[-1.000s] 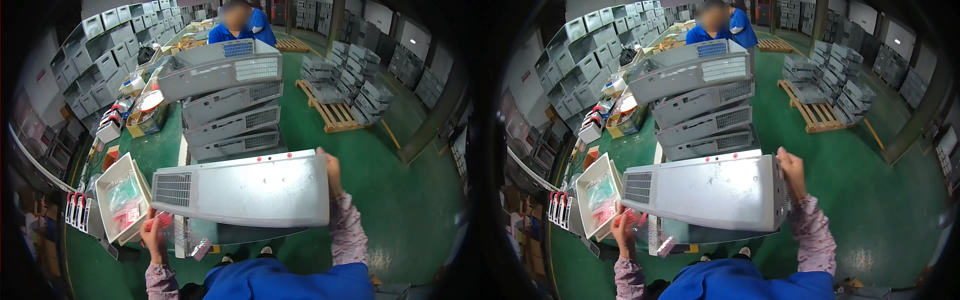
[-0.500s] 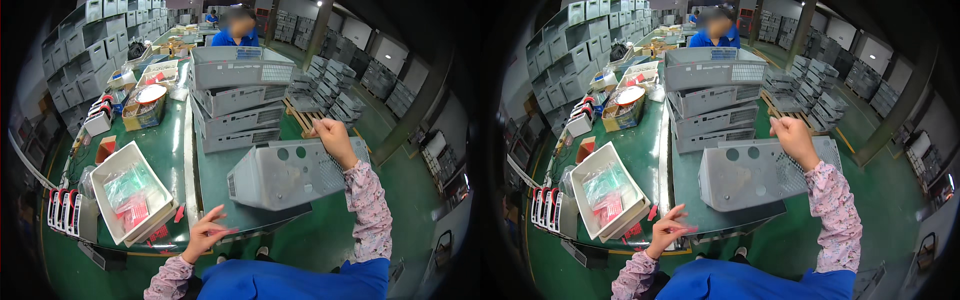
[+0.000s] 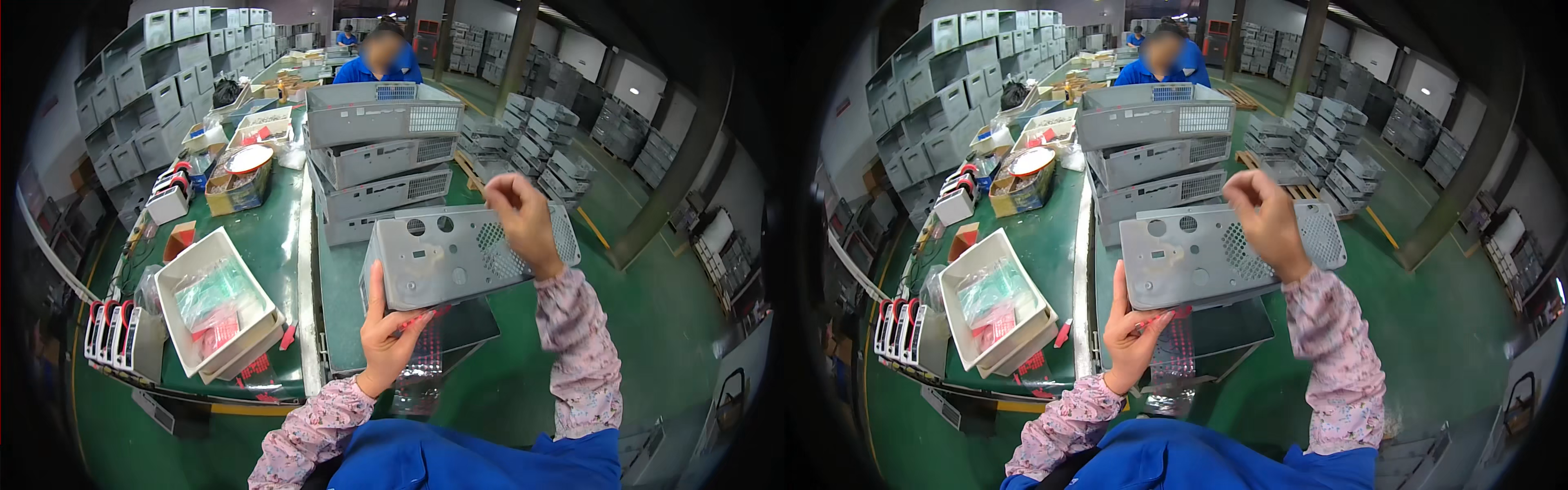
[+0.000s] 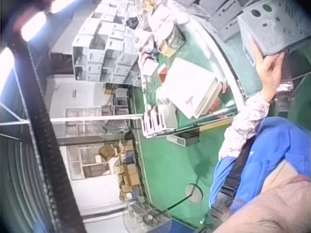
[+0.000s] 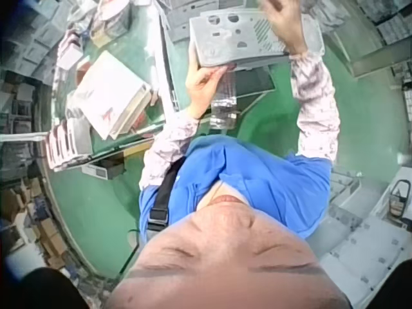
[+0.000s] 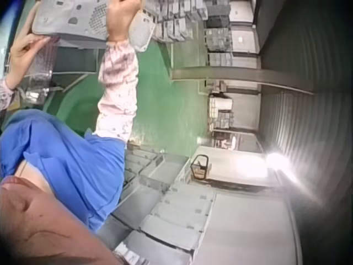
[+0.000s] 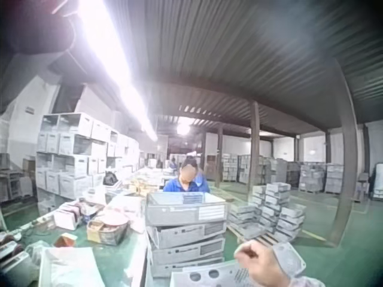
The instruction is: The person applies stickers onto metal computer cases by hand, sticking dots from a sheet onto designated areas on each case before stacking the finished case onto a pallet.
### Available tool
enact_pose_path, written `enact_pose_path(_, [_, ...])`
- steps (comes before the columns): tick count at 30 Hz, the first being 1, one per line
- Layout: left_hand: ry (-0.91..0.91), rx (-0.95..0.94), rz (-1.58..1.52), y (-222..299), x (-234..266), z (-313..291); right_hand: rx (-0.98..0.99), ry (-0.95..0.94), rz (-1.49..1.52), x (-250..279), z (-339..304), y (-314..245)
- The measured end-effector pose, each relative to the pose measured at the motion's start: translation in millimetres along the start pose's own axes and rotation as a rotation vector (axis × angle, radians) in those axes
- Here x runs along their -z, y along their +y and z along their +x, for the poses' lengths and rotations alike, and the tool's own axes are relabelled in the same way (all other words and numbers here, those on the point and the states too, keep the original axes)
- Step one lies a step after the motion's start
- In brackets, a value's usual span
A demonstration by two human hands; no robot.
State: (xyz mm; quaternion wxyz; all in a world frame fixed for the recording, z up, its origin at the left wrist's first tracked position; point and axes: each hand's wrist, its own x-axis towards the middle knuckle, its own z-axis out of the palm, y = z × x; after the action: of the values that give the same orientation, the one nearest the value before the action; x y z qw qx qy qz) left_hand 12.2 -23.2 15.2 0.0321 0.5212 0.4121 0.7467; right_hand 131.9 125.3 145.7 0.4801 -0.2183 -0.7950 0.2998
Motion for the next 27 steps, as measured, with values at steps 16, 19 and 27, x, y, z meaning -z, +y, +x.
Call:
enact_pose_path(16, [0.021,0.025,0.145,27,-15,-34,0.05,-0.543,0.083,-20,-78,-46])
enact_pose_path(19, [0.031,0.055,0.115,26,-16,-39,0.062,-0.552,0.073,-18,-81,-44])
enact_pose_path(27, [0.027,0.035,0.128,26,-15,-38,0.055,-0.556,0.033,-19,-81,-46])
